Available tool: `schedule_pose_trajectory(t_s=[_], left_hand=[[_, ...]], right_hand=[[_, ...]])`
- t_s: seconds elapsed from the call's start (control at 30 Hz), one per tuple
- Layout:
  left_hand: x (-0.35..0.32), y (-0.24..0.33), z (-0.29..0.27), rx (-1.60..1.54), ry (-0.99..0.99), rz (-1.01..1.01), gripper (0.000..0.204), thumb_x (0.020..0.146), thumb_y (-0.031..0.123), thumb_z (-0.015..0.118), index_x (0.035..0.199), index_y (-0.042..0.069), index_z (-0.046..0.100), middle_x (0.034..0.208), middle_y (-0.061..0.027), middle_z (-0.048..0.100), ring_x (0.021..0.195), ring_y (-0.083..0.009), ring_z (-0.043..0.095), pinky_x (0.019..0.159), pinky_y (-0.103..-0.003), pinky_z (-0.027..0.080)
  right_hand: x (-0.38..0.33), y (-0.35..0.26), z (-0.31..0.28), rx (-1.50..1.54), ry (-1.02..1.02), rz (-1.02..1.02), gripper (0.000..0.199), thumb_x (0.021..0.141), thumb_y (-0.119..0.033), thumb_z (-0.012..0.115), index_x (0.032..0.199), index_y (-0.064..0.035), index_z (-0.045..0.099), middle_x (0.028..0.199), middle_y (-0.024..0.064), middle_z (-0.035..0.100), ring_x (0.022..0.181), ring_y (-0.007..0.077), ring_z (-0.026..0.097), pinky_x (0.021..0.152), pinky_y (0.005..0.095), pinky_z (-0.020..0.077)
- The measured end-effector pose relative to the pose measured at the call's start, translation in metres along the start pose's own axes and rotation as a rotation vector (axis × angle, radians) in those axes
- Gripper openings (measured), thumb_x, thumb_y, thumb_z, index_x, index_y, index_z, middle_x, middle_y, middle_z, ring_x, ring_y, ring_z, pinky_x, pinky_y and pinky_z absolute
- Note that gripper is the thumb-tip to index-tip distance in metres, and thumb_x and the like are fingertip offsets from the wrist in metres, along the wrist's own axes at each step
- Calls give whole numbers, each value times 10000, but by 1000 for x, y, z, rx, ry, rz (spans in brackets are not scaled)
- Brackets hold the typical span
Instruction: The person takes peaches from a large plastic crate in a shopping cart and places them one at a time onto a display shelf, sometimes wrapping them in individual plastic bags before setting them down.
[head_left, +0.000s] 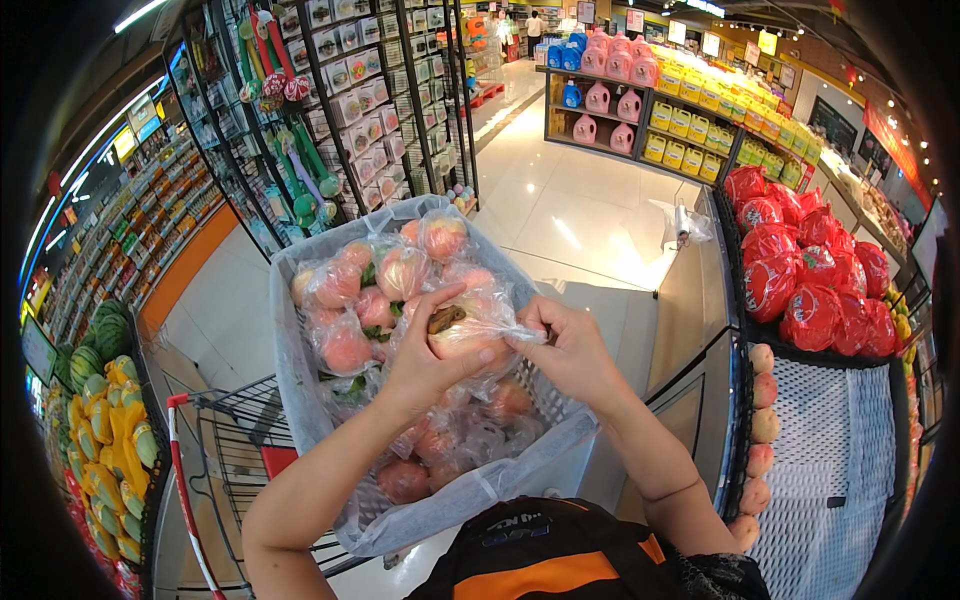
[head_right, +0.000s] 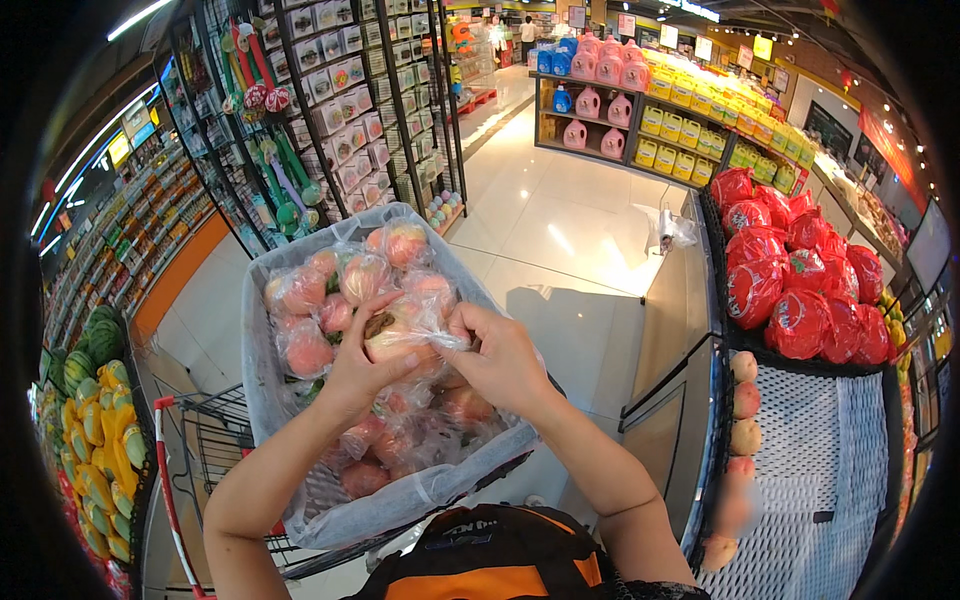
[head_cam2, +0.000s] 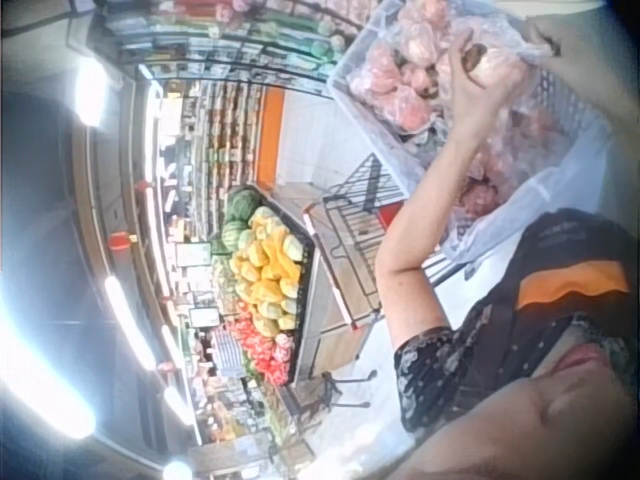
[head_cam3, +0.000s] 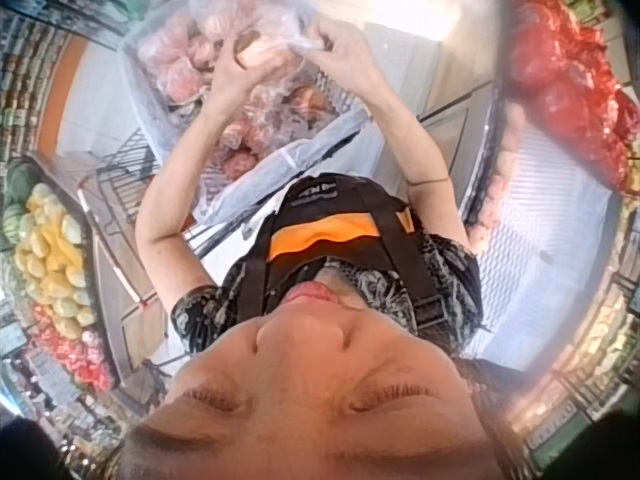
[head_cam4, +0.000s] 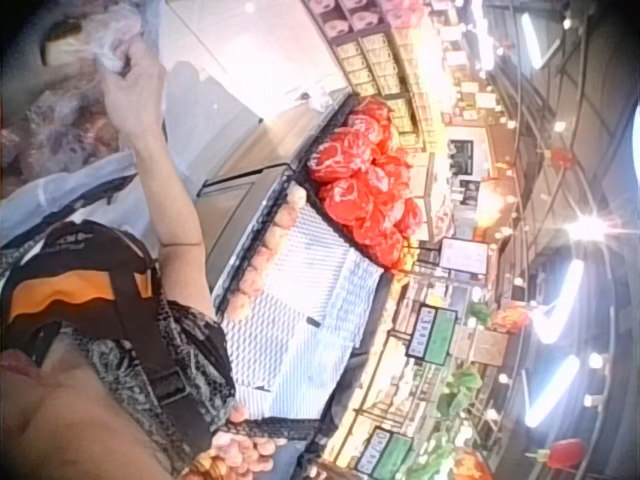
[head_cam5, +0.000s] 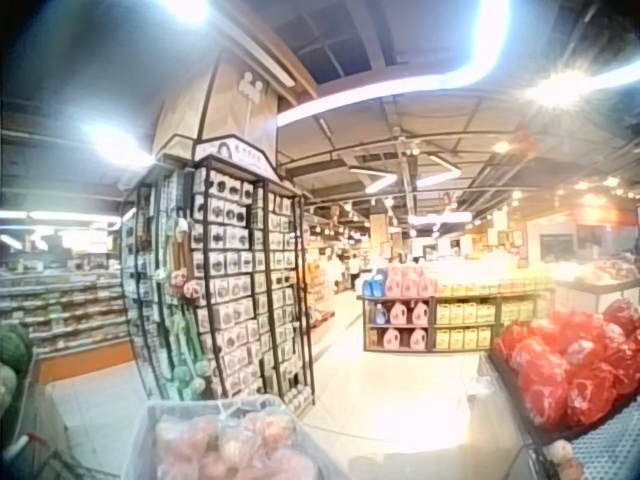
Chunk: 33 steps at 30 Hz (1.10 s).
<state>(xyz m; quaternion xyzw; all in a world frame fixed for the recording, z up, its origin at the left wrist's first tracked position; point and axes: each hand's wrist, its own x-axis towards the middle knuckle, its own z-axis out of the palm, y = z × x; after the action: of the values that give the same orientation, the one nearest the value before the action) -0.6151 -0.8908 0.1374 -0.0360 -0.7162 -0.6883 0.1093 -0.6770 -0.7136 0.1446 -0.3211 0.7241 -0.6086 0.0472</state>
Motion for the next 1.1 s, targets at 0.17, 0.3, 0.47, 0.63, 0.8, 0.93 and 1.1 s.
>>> schedule_pose_trajectory(t_s=[0.17,0.3,0.47,0.63,0.8,0.93,1.1], left_hand=[[0,11,1,-129,-4,-64,666,658,131,751,1223,63,404,1139,-82,472,1054,-168,469,904,-293,399],[-2,16,-1,-237,-53,-48,659,647,106,749,1211,63,410,1129,-76,480,1047,-162,475,893,-291,414],[-2,19,-3,-263,-80,-24,660,640,114,748,1206,63,412,1128,-74,480,1038,-154,482,884,-289,424],[-3,18,2,-277,13,-69,650,637,116,742,1198,57,420,1124,-73,485,1038,-161,481,886,-290,419],[-1,22,2,-70,64,41,638,633,138,751,1178,48,433,1089,-75,511,1015,-162,497,878,-291,414],[-2,21,2,108,125,110,626,628,154,760,1157,43,445,1059,-79,531,996,-159,508,877,-294,409],[-4,25,3,164,151,112,640,609,168,771,1148,41,451,1074,-84,528,1001,-163,509,890,-295,400]], right_hand=[[1,4,-1,574,-109,46,169,794,-34,557,691,-72,428,677,-26,437,653,47,407,581,212,353],[-3,1,-2,852,-144,93,173,803,-15,527,683,-82,421,714,-9,475,677,60,434,599,210,353],[-6,7,5,1070,-140,78,202,812,-26,529,675,-90,395,708,-17,465,652,68,424,594,203,339],[-2,5,3,1064,-114,126,110,810,-26,555,780,-68,458,737,-16,496,686,55,467,615,207,392],[4,9,-4,694,-106,86,147,796,-43,604,896,-44,497,714,-24,509,627,54,485,561,210,409],[7,6,-9,55,23,10,188,764,-33,625,912,-31,509,615,-23,475,551,50,459,502,212,376],[2,-6,1,-297,205,-116,241,693,8,617,923,-6,546,549,14,419,514,69,432,498,229,380]])
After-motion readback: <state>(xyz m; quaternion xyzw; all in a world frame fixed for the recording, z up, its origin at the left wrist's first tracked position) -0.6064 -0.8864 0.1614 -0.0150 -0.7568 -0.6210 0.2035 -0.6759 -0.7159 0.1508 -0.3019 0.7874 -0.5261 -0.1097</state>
